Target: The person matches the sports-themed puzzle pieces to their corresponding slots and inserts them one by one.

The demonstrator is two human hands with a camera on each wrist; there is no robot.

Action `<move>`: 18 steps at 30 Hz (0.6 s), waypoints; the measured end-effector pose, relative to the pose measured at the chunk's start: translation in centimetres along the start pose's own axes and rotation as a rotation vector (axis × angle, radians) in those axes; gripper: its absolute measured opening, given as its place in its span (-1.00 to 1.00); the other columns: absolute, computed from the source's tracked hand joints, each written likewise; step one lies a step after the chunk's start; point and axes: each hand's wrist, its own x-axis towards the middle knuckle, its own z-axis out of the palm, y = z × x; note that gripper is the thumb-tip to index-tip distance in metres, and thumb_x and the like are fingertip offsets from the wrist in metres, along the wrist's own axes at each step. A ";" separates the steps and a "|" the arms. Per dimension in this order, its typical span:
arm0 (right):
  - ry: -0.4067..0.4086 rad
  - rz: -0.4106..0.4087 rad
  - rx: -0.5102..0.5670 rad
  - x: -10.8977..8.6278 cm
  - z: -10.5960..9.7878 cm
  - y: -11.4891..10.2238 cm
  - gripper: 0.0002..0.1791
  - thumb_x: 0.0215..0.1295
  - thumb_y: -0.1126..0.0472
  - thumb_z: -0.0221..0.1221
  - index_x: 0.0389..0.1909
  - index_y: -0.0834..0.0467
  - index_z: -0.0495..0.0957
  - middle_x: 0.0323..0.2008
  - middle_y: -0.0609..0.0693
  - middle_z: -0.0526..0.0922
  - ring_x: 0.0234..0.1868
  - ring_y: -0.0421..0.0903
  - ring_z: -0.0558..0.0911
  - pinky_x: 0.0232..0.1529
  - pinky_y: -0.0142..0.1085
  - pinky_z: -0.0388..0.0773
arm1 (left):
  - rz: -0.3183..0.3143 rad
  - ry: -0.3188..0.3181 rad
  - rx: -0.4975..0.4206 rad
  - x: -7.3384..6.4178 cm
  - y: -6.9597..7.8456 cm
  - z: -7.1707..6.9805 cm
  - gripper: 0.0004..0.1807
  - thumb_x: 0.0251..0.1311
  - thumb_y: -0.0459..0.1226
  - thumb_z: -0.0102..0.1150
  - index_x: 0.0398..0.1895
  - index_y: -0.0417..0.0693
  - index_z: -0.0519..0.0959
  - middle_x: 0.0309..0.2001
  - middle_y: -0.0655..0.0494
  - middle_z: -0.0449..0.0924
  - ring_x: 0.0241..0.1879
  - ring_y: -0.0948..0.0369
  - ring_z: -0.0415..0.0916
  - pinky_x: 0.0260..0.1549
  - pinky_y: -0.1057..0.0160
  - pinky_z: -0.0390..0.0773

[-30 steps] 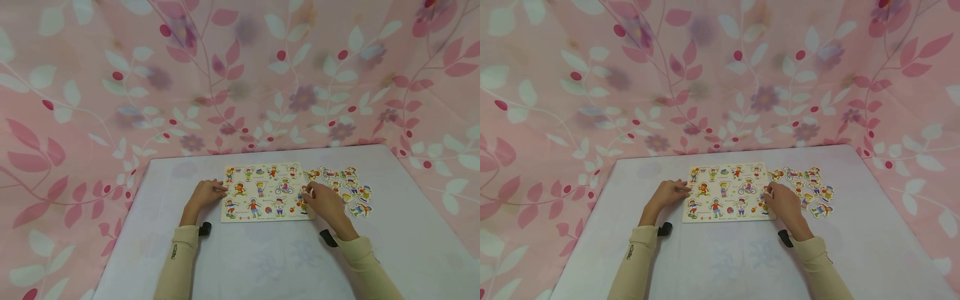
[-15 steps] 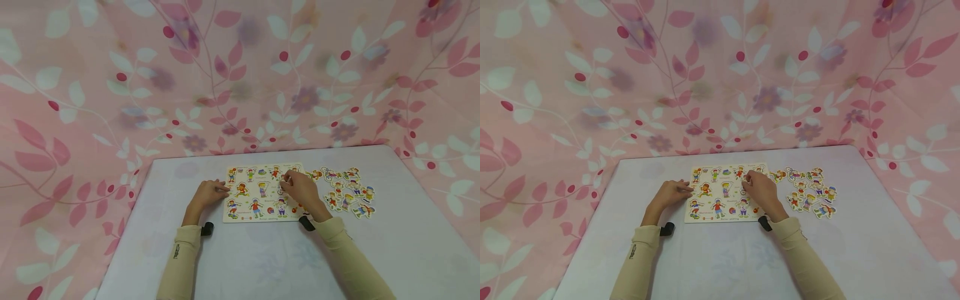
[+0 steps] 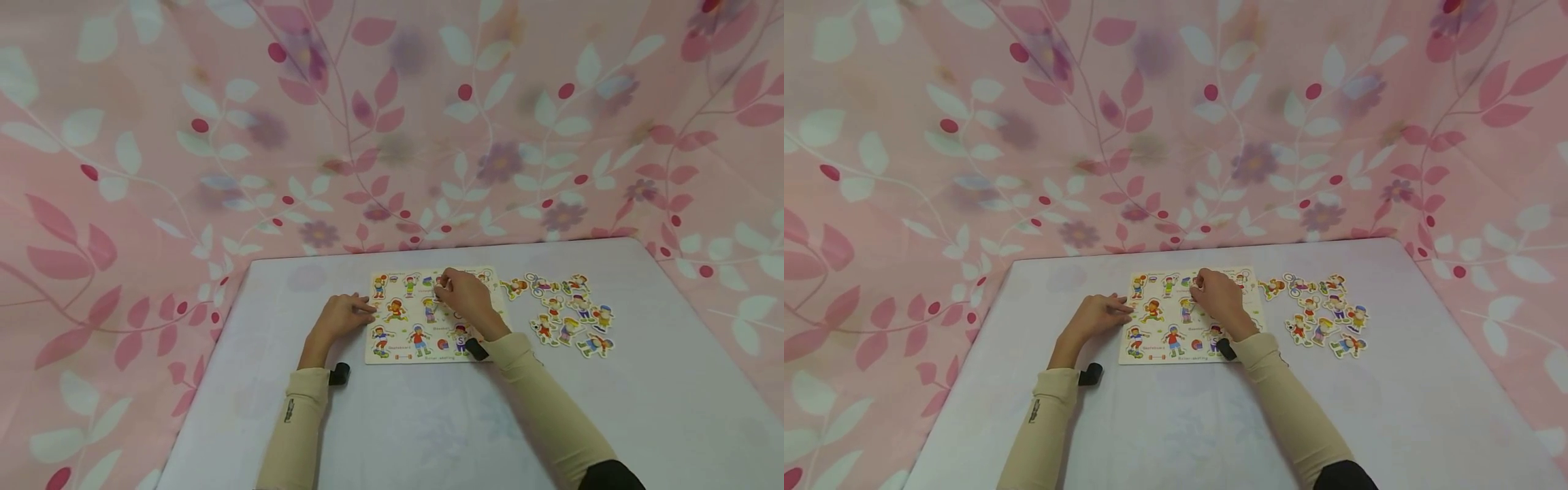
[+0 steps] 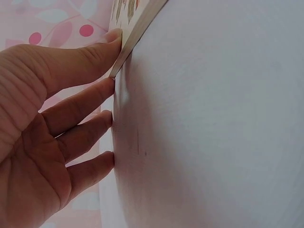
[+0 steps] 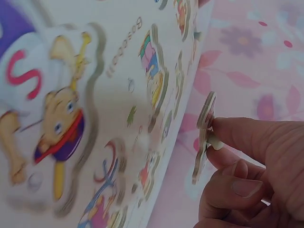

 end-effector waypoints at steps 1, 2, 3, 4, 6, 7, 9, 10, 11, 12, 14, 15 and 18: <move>-0.002 -0.004 0.000 0.2 0.2 -0.3 -0.81 0.32 0.05 0.27 -0.27 0.09 0.57 -0.59 -0.08 0.46 -0.65 -0.14 0.35 -0.69 -0.32 0.19 | 0.001 0.000 0.002 0.0 0.0 0.0 -0.80 0.07 -0.20 0.47 -0.21 0.03 0.80 0.08 0.02 0.64 0.30 -0.04 0.37 0.36 -0.11 0.15; -0.005 -0.010 0.000 0.5 0.3 -0.6 -0.81 0.33 0.05 0.27 -0.27 0.09 0.57 -0.60 -0.08 0.47 -0.66 -0.14 0.35 -0.70 -0.32 0.19 | 0.003 0.000 0.001 0.0 0.0 0.0 -0.80 0.07 -0.20 0.47 -0.21 0.02 0.80 0.08 0.01 0.64 0.30 -0.04 0.37 0.36 -0.11 0.16; -0.011 -0.016 0.001 0.7 0.5 -0.9 -0.81 0.33 0.05 0.27 -0.26 0.09 0.57 -0.60 -0.08 0.47 -0.67 -0.14 0.35 -0.71 -0.33 0.19 | 0.005 0.000 0.003 0.0 0.0 0.0 -0.80 0.07 -0.20 0.47 -0.21 0.02 0.80 0.08 0.01 0.64 0.30 -0.04 0.38 0.36 -0.10 0.16; -0.019 -0.016 -0.003 1.0 0.7 -1.1 -0.81 0.33 0.04 0.26 -0.26 0.09 0.57 -0.60 -0.08 0.47 -0.67 -0.14 0.35 -0.71 -0.33 0.19 | 0.005 0.000 0.001 0.0 0.0 0.0 -0.80 0.07 -0.20 0.47 -0.21 0.02 0.80 0.08 0.01 0.64 0.30 -0.04 0.38 0.36 -0.10 0.16; -0.036 -0.017 -0.002 1.5 1.1 -1.5 -0.81 0.33 0.05 0.26 -0.26 0.09 0.57 -0.60 -0.08 0.49 -0.68 -0.14 0.36 -0.72 -0.34 0.19 | 0.000 0.000 -0.007 -0.1 0.0 0.0 -0.80 0.06 -0.21 0.48 -0.22 0.01 0.80 0.08 0.01 0.64 0.30 -0.04 0.37 0.35 -0.09 0.18; -0.043 -0.014 -0.002 1.7 1.3 -1.6 -0.81 0.34 0.05 0.26 -0.26 0.09 0.57 -0.59 -0.08 0.50 -0.67 -0.14 0.37 -0.72 -0.33 0.21 | -0.004 0.000 -0.011 -0.1 0.0 0.0 -0.80 0.06 -0.21 0.48 -0.22 0.01 0.80 0.08 0.00 0.63 0.30 -0.04 0.37 0.35 -0.09 0.19; -0.049 -0.015 -0.001 2.2 1.8 -1.7 -0.81 0.34 0.05 0.25 -0.27 0.09 0.57 -0.58 -0.08 0.52 -0.66 -0.13 0.40 -0.71 -0.32 0.24 | -0.013 0.000 -0.014 -0.1 0.1 0.1 -0.81 0.06 -0.22 0.48 -0.22 0.01 0.80 0.09 0.01 0.63 0.31 -0.03 0.36 0.34 -0.07 0.21; -0.051 -0.013 -0.004 2.4 2.0 -1.8 -0.82 0.34 0.05 0.25 -0.27 0.09 0.57 -0.56 -0.09 0.53 -0.65 -0.13 0.41 -0.70 -0.32 0.26 | -0.017 -0.001 -0.017 -0.1 0.1 0.1 -0.81 0.06 -0.22 0.48 -0.22 0.01 0.80 0.09 0.01 0.63 0.31 -0.03 0.36 0.34 -0.06 0.22; -0.049 -0.016 -0.001 2.6 2.2 -1.9 -0.82 0.34 0.05 0.25 -0.27 0.09 0.57 -0.55 -0.09 0.54 -0.64 -0.13 0.42 -0.69 -0.31 0.27 | -0.021 -0.001 -0.016 -0.1 0.2 0.0 -0.81 0.06 -0.22 0.48 -0.22 0.01 0.80 0.09 0.02 0.63 0.31 -0.02 0.36 0.34 -0.06 0.23; -0.047 -0.020 -0.003 2.8 2.4 -2.0 -0.81 0.33 0.05 0.25 -0.28 0.09 0.57 -0.54 -0.10 0.54 -0.62 -0.13 0.43 -0.67 -0.30 0.29 | -0.025 -0.001 -0.013 -0.1 0.2 0.0 -0.81 0.06 -0.21 0.48 -0.22 0.02 0.80 0.09 0.02 0.63 0.31 -0.02 0.36 0.33 -0.05 0.23; -0.048 -0.020 -0.010 3.1 2.7 -2.2 -0.81 0.33 0.04 0.26 -0.29 0.09 0.56 -0.57 -0.10 0.55 -0.61 -0.13 0.44 -0.66 -0.29 0.30 | -0.025 0.002 -0.007 -0.1 0.2 0.0 -0.81 0.06 -0.21 0.48 -0.22 0.02 0.80 0.08 0.02 0.63 0.31 -0.02 0.37 0.33 -0.05 0.24; -0.050 -0.018 -0.014 3.2 2.8 -2.3 -0.81 0.33 0.04 0.26 -0.29 0.09 0.56 -0.58 -0.11 0.55 -0.61 -0.13 0.43 -0.65 -0.29 0.31 | -0.024 0.002 -0.005 -0.1 0.2 0.0 -0.81 0.06 -0.21 0.48 -0.22 0.03 0.80 0.08 0.03 0.64 0.31 -0.01 0.37 0.33 -0.05 0.23; -0.063 -0.013 -0.020 3.7 3.3 -2.6 -0.80 0.33 0.05 0.26 -0.30 0.10 0.56 -0.63 -0.10 0.54 -0.61 -0.13 0.43 -0.66 -0.29 0.30 | -0.024 0.003 -0.010 -0.1 0.2 0.0 -0.80 0.05 -0.21 0.48 -0.22 0.02 0.80 0.08 0.02 0.64 0.31 -0.02 0.37 0.34 -0.06 0.22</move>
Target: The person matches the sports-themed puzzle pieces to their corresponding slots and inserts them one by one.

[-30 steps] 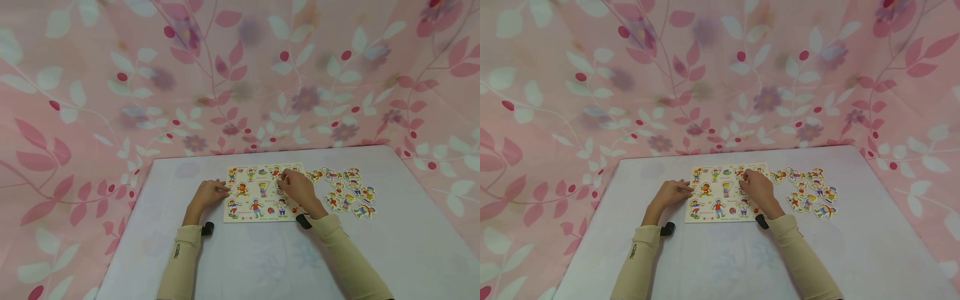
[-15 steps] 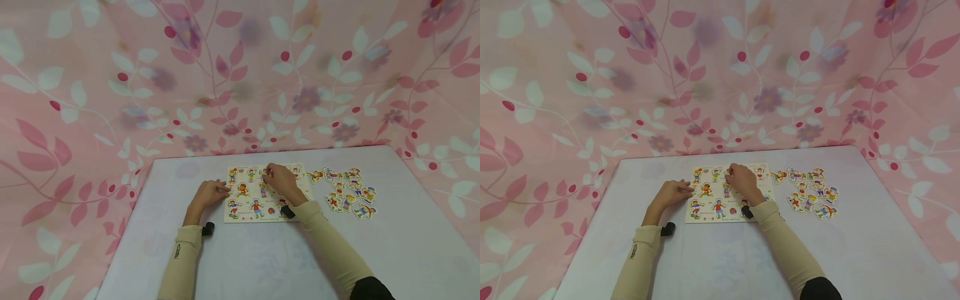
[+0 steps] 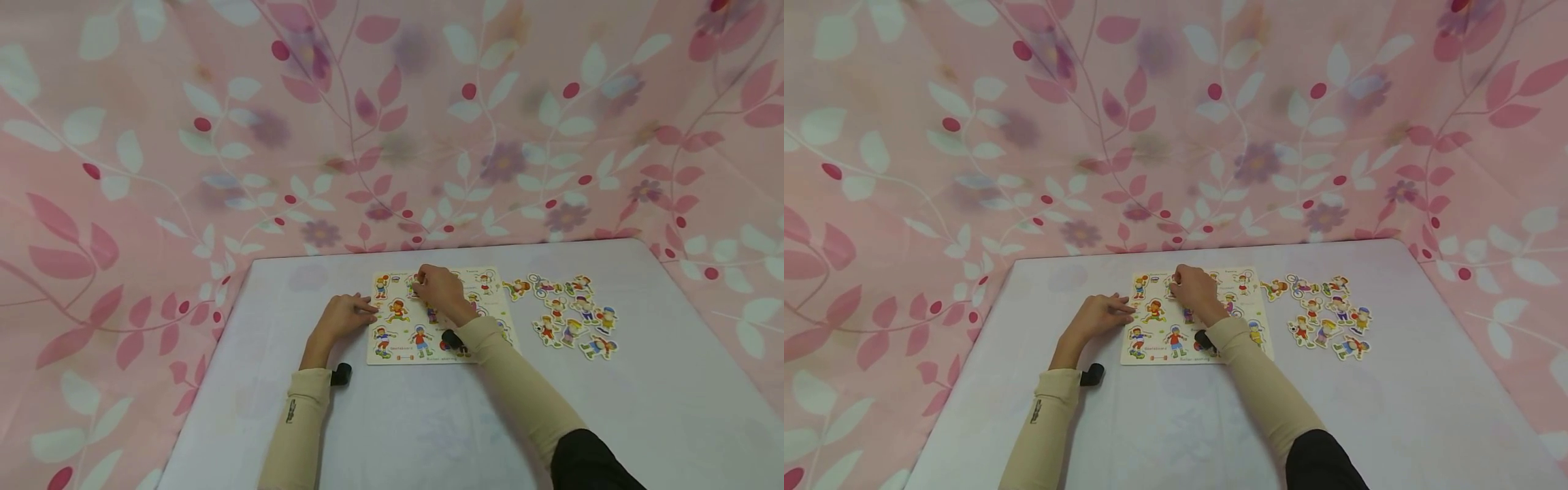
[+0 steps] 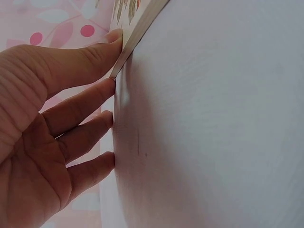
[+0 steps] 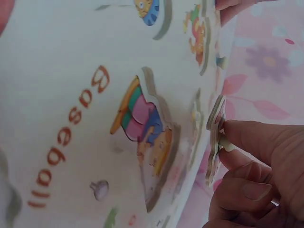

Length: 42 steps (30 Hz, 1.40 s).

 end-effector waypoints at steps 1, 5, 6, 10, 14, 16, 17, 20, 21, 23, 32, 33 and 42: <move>-0.008 0.006 0.001 0.1 0.2 0.0 -0.81 0.33 0.05 0.26 -0.30 0.10 0.56 -0.64 -0.10 0.53 -0.62 -0.12 0.43 -0.66 -0.28 0.30 | 0.002 0.000 -0.002 0.0 0.0 0.0 -0.81 0.05 -0.21 0.48 -0.22 0.02 0.80 0.08 0.02 0.64 0.31 -0.03 0.37 0.34 -0.06 0.22; -0.034 0.024 -0.014 0.7 0.8 0.0 -0.82 0.35 0.05 0.23 -0.29 0.08 0.56 -0.61 -0.09 0.55 -0.62 -0.13 0.46 -0.67 -0.29 0.30 | -0.010 -0.001 -0.017 -0.1 -0.1 0.0 -0.81 0.05 -0.22 0.48 -0.23 0.02 0.80 0.07 0.02 0.64 0.31 -0.02 0.37 0.34 -0.05 0.22; -0.038 0.026 -0.020 0.7 0.9 0.0 -0.82 0.35 0.05 0.23 -0.29 0.08 0.56 -0.59 -0.09 0.55 -0.61 -0.13 0.47 -0.67 -0.29 0.31 | -0.011 0.000 -0.017 -0.1 -0.1 0.0 -0.81 0.05 -0.21 0.49 -0.23 0.03 0.80 0.07 0.03 0.64 0.31 -0.02 0.37 0.34 -0.05 0.21; -0.036 0.033 -0.041 1.0 1.2 0.0 -0.82 0.35 0.05 0.24 -0.30 0.08 0.56 -0.57 -0.08 0.55 -0.60 -0.12 0.48 -0.66 -0.29 0.32 | 0.001 0.002 -0.010 0.0 -0.2 0.0 -0.81 0.05 -0.20 0.49 -0.23 0.04 0.80 0.07 0.03 0.64 0.31 -0.01 0.37 0.35 -0.05 0.20; -0.037 0.035 -0.035 1.2 1.2 -0.1 -0.82 0.35 0.06 0.25 -0.29 0.09 0.57 -0.60 -0.07 0.56 -0.61 -0.11 0.50 -0.67 -0.30 0.33 | 0.017 0.002 0.008 0.1 -0.3 0.1 -0.81 0.05 -0.20 0.49 -0.23 0.04 0.80 0.08 0.03 0.64 0.30 -0.01 0.38 0.35 -0.06 0.19; -0.040 0.032 -0.034 1.3 1.2 -0.2 -0.82 0.34 0.06 0.25 -0.30 0.09 0.57 -0.59 -0.07 0.56 -0.61 -0.11 0.50 -0.67 -0.30 0.33 | 0.018 0.002 0.006 0.1 -0.3 0.1 -0.81 0.05 -0.20 0.49 -0.23 0.04 0.80 0.07 0.03 0.64 0.30 -0.01 0.38 0.35 -0.06 0.20; -0.042 0.031 -0.035 1.3 1.2 -0.2 -0.82 0.34 0.06 0.25 -0.30 0.09 0.56 -0.58 -0.07 0.56 -0.60 -0.11 0.50 -0.66 -0.30 0.33 | 0.018 0.002 0.005 0.1 -0.3 0.1 -0.81 0.05 -0.20 0.49 -0.23 0.04 0.80 0.07 0.03 0.64 0.30 -0.02 0.38 0.35 -0.06 0.19; -0.037 0.033 -0.038 1.4 1.3 -0.2 -0.82 0.33 0.06 0.26 -0.34 0.08 0.55 -0.54 -0.06 0.55 -0.58 -0.09 0.48 -0.65 -0.29 0.32 | 0.015 -0.002 0.001 0.1 -0.3 0.1 -0.81 0.06 -0.20 0.48 -0.23 0.04 0.80 0.07 0.03 0.64 0.30 -0.02 0.37 0.36 -0.07 0.18; -0.034 0.035 -0.040 1.5 1.4 -0.2 -0.82 0.33 0.06 0.26 -0.35 0.07 0.54 -0.53 -0.06 0.55 -0.57 -0.09 0.48 -0.65 -0.29 0.32 | 0.014 -0.003 -0.001 0.1 -0.3 0.1 -0.81 0.06 -0.20 0.48 -0.23 0.04 0.80 0.07 0.02 0.64 0.31 -0.02 0.37 0.36 -0.08 0.17; -0.029 0.035 -0.042 1.5 1.4 -0.2 -0.82 0.32 0.06 0.26 -0.37 0.07 0.53 -0.52 -0.05 0.55 -0.56 -0.09 0.48 -0.64 -0.28 0.31 | 0.009 -0.003 -0.003 0.1 -0.2 0.1 -0.82 0.07 -0.20 0.48 -0.23 0.05 0.80 0.07 0.03 0.64 0.31 -0.02 0.37 0.36 -0.09 0.16; -0.037 0.036 -0.097 1.9 2.0 -0.2 -0.83 0.34 0.04 0.22 -0.36 0.04 0.54 -0.49 -0.08 0.57 -0.54 -0.10 0.48 -0.61 -0.27 0.34 | 0.016 0.001 0.000 0.1 -0.3 -0.1 -0.83 0.06 -0.21 0.48 -0.24 0.05 0.80 0.06 0.04 0.65 0.30 -0.02 0.38 0.36 -0.07 0.17; -0.036 0.034 -0.102 1.9 2.1 -0.2 -0.83 0.33 0.04 0.23 -0.35 0.04 0.55 -0.49 -0.08 0.57 -0.54 -0.10 0.48 -0.60 -0.27 0.34 | 0.014 0.001 -0.001 0.1 -0.3 -0.1 -0.83 0.06 -0.21 0.48 -0.25 0.06 0.80 0.06 0.04 0.65 0.30 -0.02 0.37 0.36 -0.07 0.17; -0.030 0.047 -0.097 1.5 2.1 -0.1 -0.79 0.34 -0.03 0.21 -0.27 0.03 0.56 -0.41 -0.06 0.62 -0.52 -0.09 0.50 -0.56 -0.25 0.37 | 0.007 0.000 -0.005 0.0 -0.1 -0.2 -0.83 0.05 -0.21 0.48 -0.24 0.04 0.80 0.07 0.03 0.65 0.31 -0.02 0.36 0.36 -0.07 0.16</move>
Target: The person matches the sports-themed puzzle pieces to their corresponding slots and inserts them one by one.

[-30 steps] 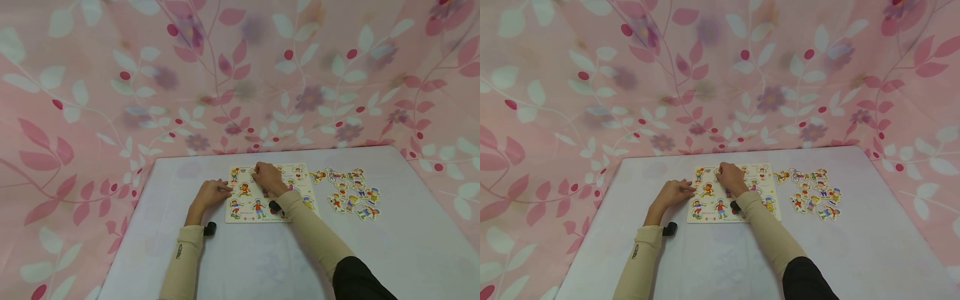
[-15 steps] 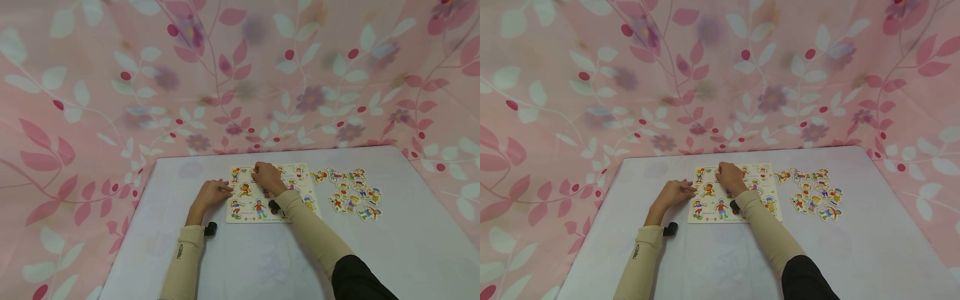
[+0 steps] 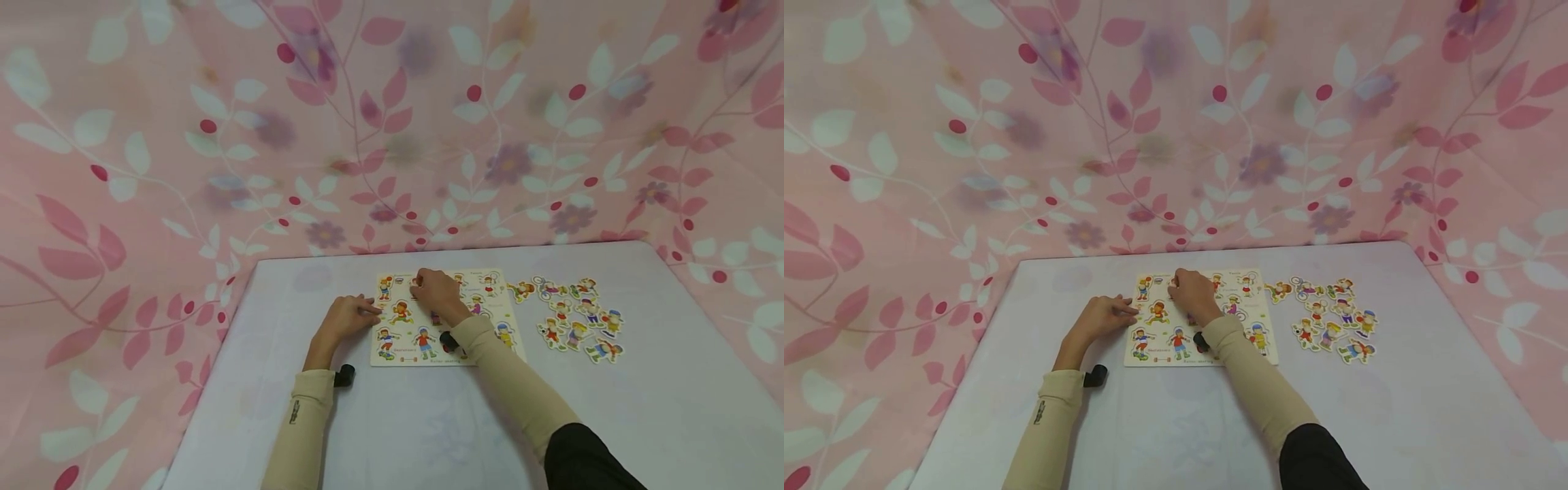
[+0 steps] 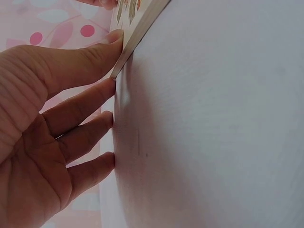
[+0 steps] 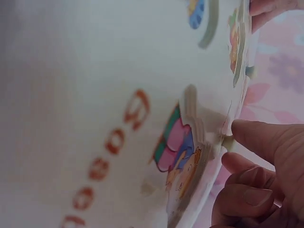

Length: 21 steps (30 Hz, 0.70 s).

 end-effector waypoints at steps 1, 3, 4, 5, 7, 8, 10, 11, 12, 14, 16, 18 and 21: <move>0.006 -0.004 -0.004 -0.1 0.0 0.0 -0.79 0.35 -0.04 0.21 -0.26 0.03 0.55 -0.42 -0.07 0.61 -0.52 -0.09 0.50 -0.55 -0.25 0.37 | 0.001 0.001 -0.001 0.0 0.0 0.0 -0.83 0.05 -0.22 0.48 -0.25 0.04 0.80 0.07 0.03 0.65 0.31 -0.02 0.36 0.36 -0.08 0.16; 0.020 -0.016 -0.007 -0.4 -0.1 -0.1 -0.78 0.35 -0.04 0.20 -0.24 0.03 0.55 -0.44 -0.08 0.59 -0.52 -0.09 0.50 -0.56 -0.24 0.38 | 0.000 0.002 -0.003 -0.1 0.1 -0.1 -0.82 0.05 -0.22 0.48 -0.25 0.03 0.80 0.07 0.03 0.65 0.31 -0.03 0.36 0.36 -0.07 0.17; 0.025 -0.020 -0.008 -0.6 -0.2 -0.1 -0.78 0.36 -0.04 0.20 -0.23 0.03 0.55 -0.47 -0.07 0.58 -0.53 -0.08 0.49 -0.57 -0.24 0.37 | -0.001 0.001 -0.006 -0.1 0.1 -0.1 -0.82 0.05 -0.22 0.48 -0.25 0.03 0.80 0.07 0.02 0.64 0.31 -0.03 0.36 0.36 -0.07 0.17; 0.030 -0.025 -0.008 -0.8 -0.2 -0.2 -0.78 0.36 -0.03 0.20 -0.22 0.04 0.55 -0.50 -0.06 0.57 -0.55 -0.08 0.49 -0.59 -0.24 0.37 | -0.001 0.001 -0.005 -0.1 0.1 0.0 -0.82 0.05 -0.22 0.48 -0.25 0.03 0.80 0.07 0.02 0.64 0.31 -0.03 0.36 0.36 -0.07 0.17; 0.038 -0.028 -0.009 -1.3 -0.4 -0.2 -0.78 0.36 -0.03 0.20 -0.20 0.04 0.56 -0.54 -0.06 0.55 -0.57 -0.08 0.47 -0.63 -0.24 0.35 | 0.000 0.000 0.003 -0.1 0.0 0.0 -0.82 0.05 -0.22 0.48 -0.24 0.03 0.80 0.07 0.03 0.64 0.31 -0.03 0.37 0.36 -0.07 0.18; 0.041 -0.029 -0.008 -1.5 -0.5 -0.2 -0.77 0.36 -0.03 0.20 -0.18 0.04 0.57 -0.55 -0.07 0.54 -0.58 -0.09 0.45 -0.64 -0.25 0.34 | -0.003 -0.002 0.005 0.0 0.0 0.1 -0.83 0.06 -0.21 0.48 -0.24 0.03 0.80 0.07 0.03 0.64 0.31 -0.02 0.37 0.36 -0.06 0.17; 0.053 -0.033 -0.008 -2.1 -0.7 -0.1 -0.75 0.35 -0.04 0.22 -0.16 0.05 0.58 -0.58 -0.06 0.54 -0.61 -0.10 0.42 -0.67 -0.27 0.31 | -0.009 -0.003 0.005 0.0 -0.1 0.2 -0.83 0.06 -0.21 0.48 -0.24 0.04 0.80 0.08 0.03 0.64 0.31 -0.02 0.37 0.36 -0.07 0.17; 0.057 -0.038 -0.002 -2.4 -0.8 0.1 -0.74 0.35 -0.04 0.22 -0.14 0.06 0.59 -0.60 -0.07 0.53 -0.62 -0.10 0.41 -0.67 -0.27 0.30 | -0.011 -0.004 0.005 0.0 -0.1 0.3 -0.83 0.06 -0.21 0.48 -0.24 0.04 0.80 0.08 0.03 0.64 0.31 -0.02 0.37 0.36 -0.06 0.17; 0.055 -0.034 -0.002 -2.8 -0.9 0.2 -0.73 0.35 -0.05 0.22 -0.12 0.05 0.59 -0.60 -0.08 0.53 -0.61 -0.11 0.41 -0.67 -0.27 0.30 | -0.013 -0.004 0.004 0.1 -0.2 0.3 -0.83 0.06 -0.21 0.48 -0.24 0.04 0.80 0.08 0.03 0.64 0.31 -0.01 0.37 0.36 -0.07 0.16; 0.058 -0.037 -0.007 -3.4 -1.2 0.5 -0.72 0.35 -0.05 0.22 -0.11 0.06 0.59 -0.61 -0.09 0.51 -0.60 -0.12 0.41 -0.65 -0.28 0.30 | -0.021 -0.006 0.007 0.0 -0.2 0.4 -0.83 0.06 -0.20 0.48 -0.24 0.05 0.80 0.09 0.04 0.63 0.32 -0.01 0.36 0.37 -0.06 0.16; 0.053 -0.037 0.002 -4.1 -1.5 0.7 -0.72 0.36 -0.05 0.21 -0.10 0.06 0.59 -0.65 -0.10 0.48 -0.60 -0.12 0.40 -0.64 -0.29 0.28 | -0.022 -0.005 0.011 0.0 -0.1 0.4 -0.82 0.06 -0.20 0.48 -0.24 0.06 0.80 0.09 0.05 0.63 0.32 -0.01 0.35 0.36 -0.07 0.17; 0.043 -0.034 0.026 -4.7 -1.8 1.0 -0.74 0.36 -0.04 0.20 -0.10 0.04 0.59 -0.66 -0.10 0.46 -0.61 -0.13 0.38 -0.65 -0.30 0.24 | -0.020 -0.002 0.013 -0.1 -0.1 0.3 -0.82 0.06 -0.20 0.48 -0.24 0.05 0.80 0.09 0.04 0.63 0.32 -0.02 0.36 0.35 -0.08 0.18; 0.043 -0.042 0.088 -5.6 -2.3 1.4 -0.74 0.36 -0.03 0.21 -0.11 0.04 0.60 -0.68 -0.10 0.45 -0.66 -0.14 0.34 -0.69 -0.31 0.17 | -0.009 -0.002 0.007 0.0 0.0 0.2 -0.80 0.06 -0.21 0.48 -0.22 0.02 0.80 0.10 0.02 0.63 0.31 -0.04 0.36 0.34 -0.09 0.19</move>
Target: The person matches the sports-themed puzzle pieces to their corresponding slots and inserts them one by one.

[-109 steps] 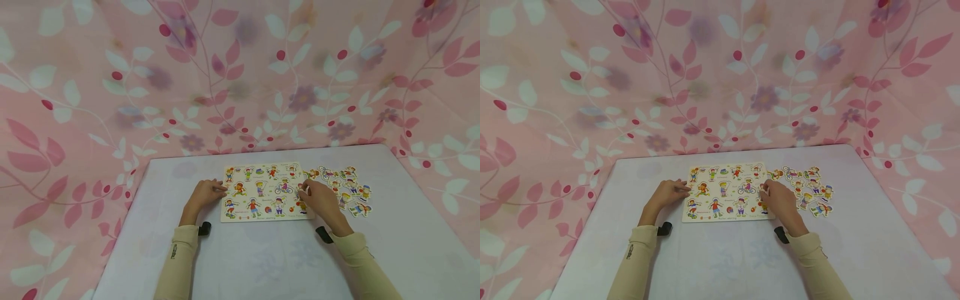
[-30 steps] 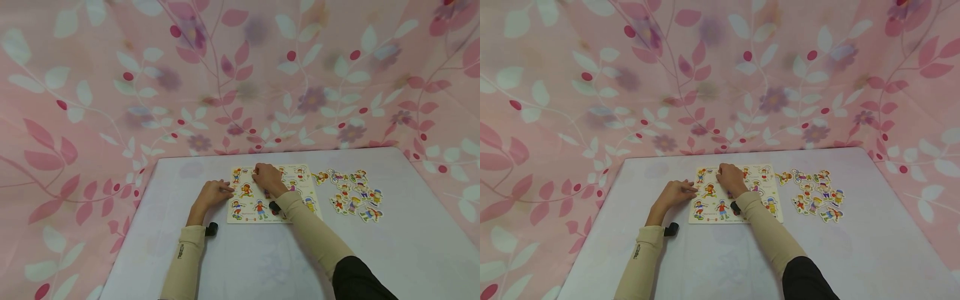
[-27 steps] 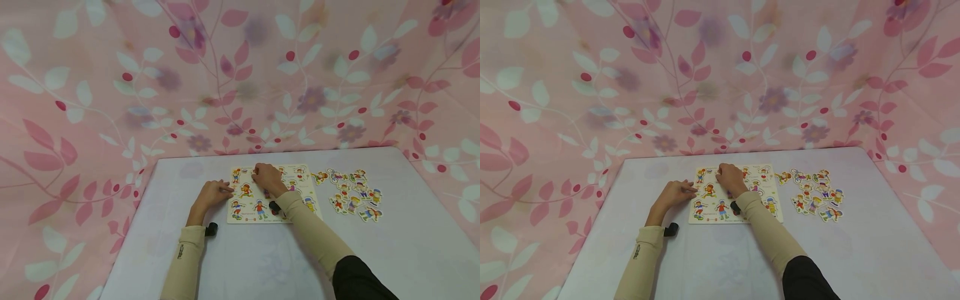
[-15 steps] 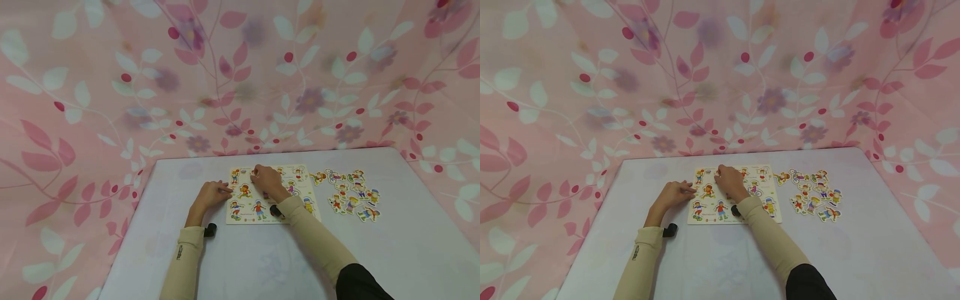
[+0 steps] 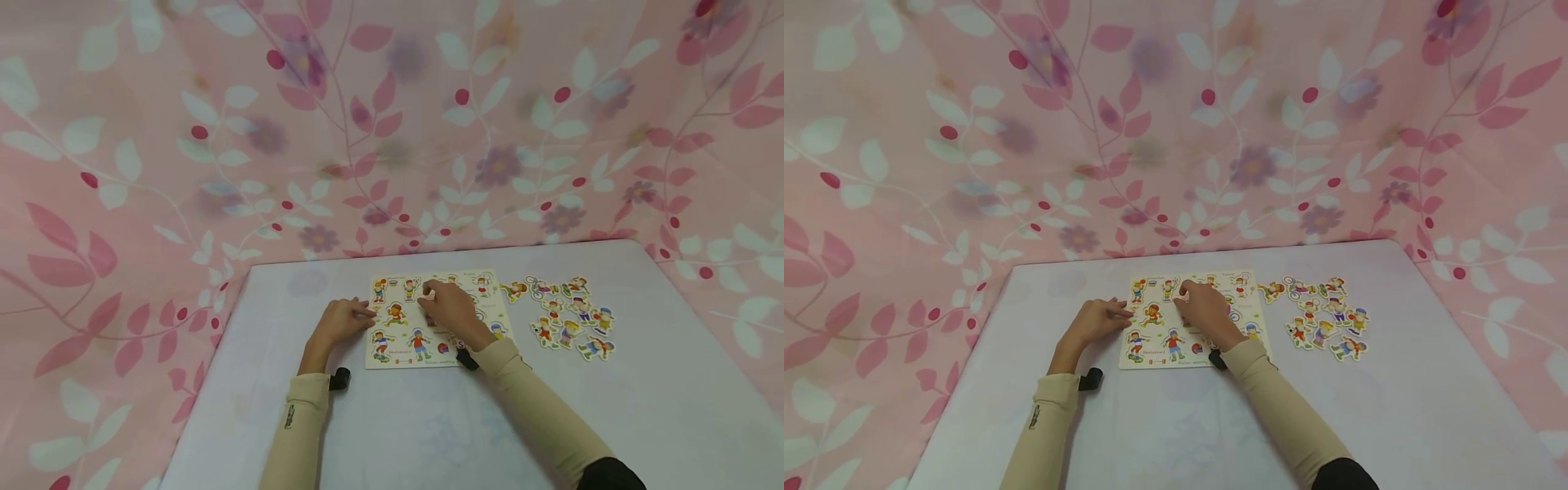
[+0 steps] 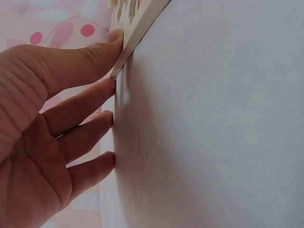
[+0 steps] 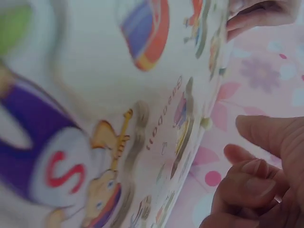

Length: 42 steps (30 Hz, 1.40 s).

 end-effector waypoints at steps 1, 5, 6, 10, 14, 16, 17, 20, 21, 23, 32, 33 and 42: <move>-0.001 -0.003 0.012 -0.3 -0.1 0.2 -0.74 0.35 -0.03 0.21 -0.11 0.04 0.60 -0.68 -0.10 0.44 -0.67 -0.14 0.32 -0.70 -0.31 0.15 | 0.004 -0.001 -0.002 0.0 0.0 0.0 -0.80 0.06 -0.21 0.48 -0.21 0.01 0.80 0.10 0.02 0.62 0.31 -0.04 0.36 0.34 -0.09 0.20; 0.004 -0.012 0.012 -1.4 -0.5 0.9 -0.73 0.34 -0.06 0.22 -0.12 0.02 0.61 -0.66 -0.11 0.44 -0.68 -0.15 0.32 -0.72 -0.31 0.17 | 0.004 -0.001 0.003 0.0 0.0 0.0 -0.80 0.07 -0.20 0.48 -0.21 0.02 0.80 0.10 0.03 0.63 0.31 -0.02 0.36 0.34 -0.07 0.20; 0.005 -0.011 0.000 -1.6 -0.6 1.0 -0.74 0.34 -0.07 0.22 -0.12 0.01 0.61 -0.65 -0.11 0.44 -0.68 -0.15 0.32 -0.72 -0.32 0.18 | 0.007 0.001 0.004 0.0 0.0 0.1 -0.80 0.06 -0.20 0.48 -0.21 0.02 0.80 0.09 0.03 0.63 0.31 -0.02 0.36 0.34 -0.07 0.20; 0.017 0.000 -0.028 -2.8 -1.2 1.6 -0.73 0.33 -0.09 0.23 -0.11 -0.01 0.61 -0.63 -0.12 0.44 -0.65 -0.15 0.34 -0.69 -0.31 0.21 | 0.006 0.006 -0.005 0.1 -0.3 0.1 -0.82 0.06 -0.21 0.48 -0.23 0.03 0.80 0.09 0.03 0.63 0.31 -0.01 0.36 0.35 -0.05 0.19; 0.033 0.020 -0.017 -4.3 -2.1 2.3 -0.73 0.32 -0.05 0.25 -0.09 0.01 0.60 -0.61 -0.11 0.43 -0.64 -0.13 0.35 -0.66 -0.28 0.22 | 0.016 -0.005 -0.006 0.2 -0.3 0.2 -0.81 0.07 -0.19 0.47 -0.22 0.04 0.80 0.09 0.03 0.63 0.31 -0.02 0.36 0.35 -0.06 0.19; 0.040 0.024 -0.018 -5.2 -2.5 2.8 -0.73 0.32 -0.04 0.26 -0.09 0.03 0.60 -0.62 -0.10 0.42 -0.63 -0.13 0.35 -0.65 -0.27 0.22 | 0.011 -0.009 0.005 0.2 -0.2 0.2 -0.80 0.08 -0.18 0.47 -0.21 0.05 0.80 0.10 0.04 0.62 0.32 -0.02 0.36 0.35 -0.07 0.19; 0.041 0.026 -0.018 -5.5 -2.6 3.1 -0.73 0.32 -0.03 0.26 -0.09 0.03 0.60 -0.62 -0.11 0.42 -0.64 -0.14 0.35 -0.65 -0.27 0.22 | 0.005 -0.010 0.008 0.1 -0.2 0.2 -0.80 0.08 -0.18 0.47 -0.21 0.05 0.80 0.11 0.04 0.62 0.32 -0.02 0.36 0.35 -0.08 0.19; 0.051 0.015 -0.031 -6.4 -3.1 4.0 -0.71 0.33 -0.04 0.25 -0.07 0.04 0.60 -0.61 -0.12 0.42 -0.64 -0.14 0.35 -0.66 -0.28 0.22 | -0.010 -0.004 0.025 -0.1 -0.1 0.0 -0.80 0.07 -0.19 0.47 -0.21 0.05 0.80 0.12 0.04 0.61 0.32 -0.03 0.36 0.34 -0.09 0.20; 0.058 0.015 -0.035 -6.6 -3.3 4.3 -0.71 0.33 -0.04 0.25 -0.06 0.04 0.60 -0.61 -0.12 0.42 -0.65 -0.14 0.35 -0.67 -0.28 0.22 | -0.014 -0.001 0.027 -0.1 -0.1 -0.1 -0.80 0.06 -0.20 0.48 -0.21 0.04 0.80 0.12 0.04 0.61 0.32 -0.03 0.36 0.34 -0.09 0.20; 0.074 0.020 -0.044 -7.0 -3.6 4.9 -0.70 0.33 -0.04 0.25 -0.05 0.05 0.60 -0.61 -0.12 0.43 -0.65 -0.15 0.35 -0.68 -0.28 0.22 | -0.012 -0.001 0.024 -0.1 -0.1 -0.1 -0.79 0.06 -0.20 0.48 -0.20 0.04 0.79 0.12 0.03 0.61 0.32 -0.03 0.36 0.34 -0.09 0.19; 0.106 0.055 -0.088 -8.9 -5.3 6.8 -0.70 0.31 0.02 0.28 -0.05 0.09 0.61 -0.62 -0.11 0.44 -0.67 -0.15 0.34 -0.72 -0.29 0.22 | 0.002 -0.015 0.015 0.1 -0.1 0.0 -0.78 0.06 -0.18 0.48 -0.20 0.02 0.79 0.10 0.02 0.62 0.32 -0.04 0.35 0.35 -0.09 0.18; 0.103 0.060 -0.094 -9.1 -5.5 6.9 -0.70 0.31 0.02 0.28 -0.05 0.10 0.60 -0.61 -0.11 0.43 -0.67 -0.14 0.33 -0.72 -0.29 0.22 | 0.000 -0.016 0.011 0.0 -0.1 0.0 -0.78 0.06 -0.18 0.48 -0.20 0.02 0.79 0.10 0.02 0.62 0.32 -0.04 0.35 0.35 -0.09 0.19; 0.101 0.115 -0.140 -10.3 -6.9 9.0 -0.68 0.30 0.02 0.28 -0.03 0.11 0.58 -0.58 -0.06 0.44 -0.64 -0.11 0.34 -0.70 -0.29 0.21 | 0.001 -0.002 -0.004 -0.1 0.1 0.0 -0.78 0.05 -0.21 0.49 -0.20 0.01 0.79 0.10 0.01 0.62 0.32 -0.04 0.35 0.35 -0.10 0.18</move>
